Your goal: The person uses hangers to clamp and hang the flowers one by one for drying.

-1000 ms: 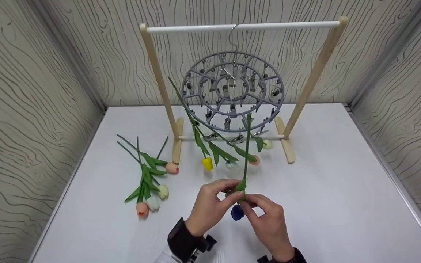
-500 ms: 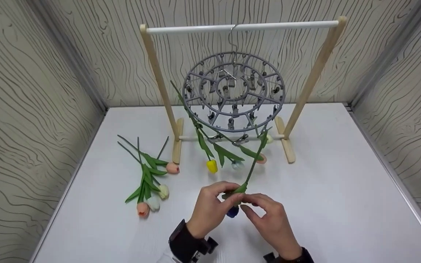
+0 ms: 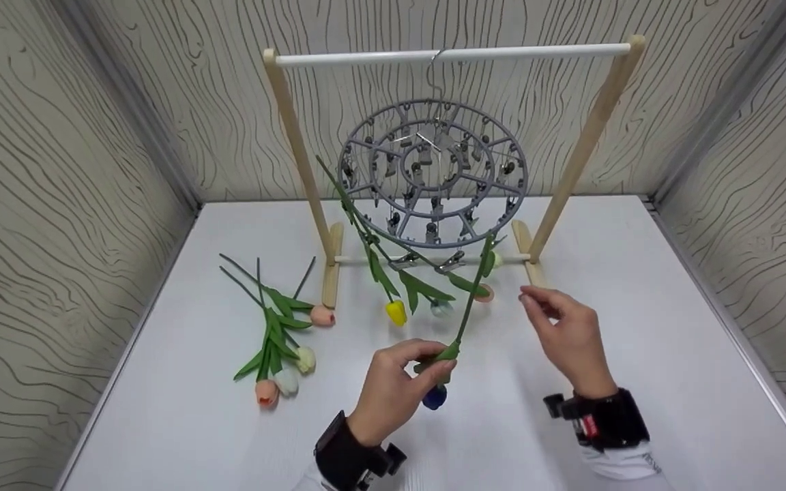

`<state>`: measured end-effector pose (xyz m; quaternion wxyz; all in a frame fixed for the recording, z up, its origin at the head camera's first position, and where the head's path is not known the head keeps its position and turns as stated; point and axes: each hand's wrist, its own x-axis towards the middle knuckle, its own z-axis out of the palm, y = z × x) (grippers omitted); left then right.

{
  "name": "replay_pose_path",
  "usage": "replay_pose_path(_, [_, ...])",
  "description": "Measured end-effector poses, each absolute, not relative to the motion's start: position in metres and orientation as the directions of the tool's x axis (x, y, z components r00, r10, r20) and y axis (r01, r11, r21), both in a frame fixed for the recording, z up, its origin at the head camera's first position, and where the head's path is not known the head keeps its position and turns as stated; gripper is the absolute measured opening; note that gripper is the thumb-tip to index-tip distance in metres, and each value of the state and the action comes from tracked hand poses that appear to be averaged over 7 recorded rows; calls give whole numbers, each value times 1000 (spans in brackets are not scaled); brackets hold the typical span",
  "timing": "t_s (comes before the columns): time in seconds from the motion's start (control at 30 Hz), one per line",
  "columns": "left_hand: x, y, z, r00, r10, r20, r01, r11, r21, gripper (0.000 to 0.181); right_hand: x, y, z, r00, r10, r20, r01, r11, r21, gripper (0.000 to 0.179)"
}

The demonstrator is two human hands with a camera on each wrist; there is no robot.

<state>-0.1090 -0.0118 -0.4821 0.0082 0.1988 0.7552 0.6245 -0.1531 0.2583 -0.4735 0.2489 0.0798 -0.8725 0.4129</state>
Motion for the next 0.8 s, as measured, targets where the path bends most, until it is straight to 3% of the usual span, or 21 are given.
replay_pose_path(0.13, [-109,-11,-482,-919,310,242,297,143,944,16,-186,272,-448,-912,114,395,-241,629,-739,22])
replay_pose_path(0.23, [-109,-9,-481,-918,312,244,299,145,943,16,-207,279,-429,-906,133,402,-230,644,-730,27])
replay_pose_path(0.33, [-109,-7,-480,-919,319,233,290,143,946,16,-227,284,-413,-855,69,514,-308,730,-610,31])
replay_pose_path(0.5, [-110,-6,-479,-921,323,218,274,138,952,16,-251,286,-394,-757,-150,636,-446,829,-336,42])
replay_pose_path(0.8, [-111,-6,-479,-920,318,229,286,147,947,15,-263,275,-385,-728,-290,621,-510,835,-208,30])
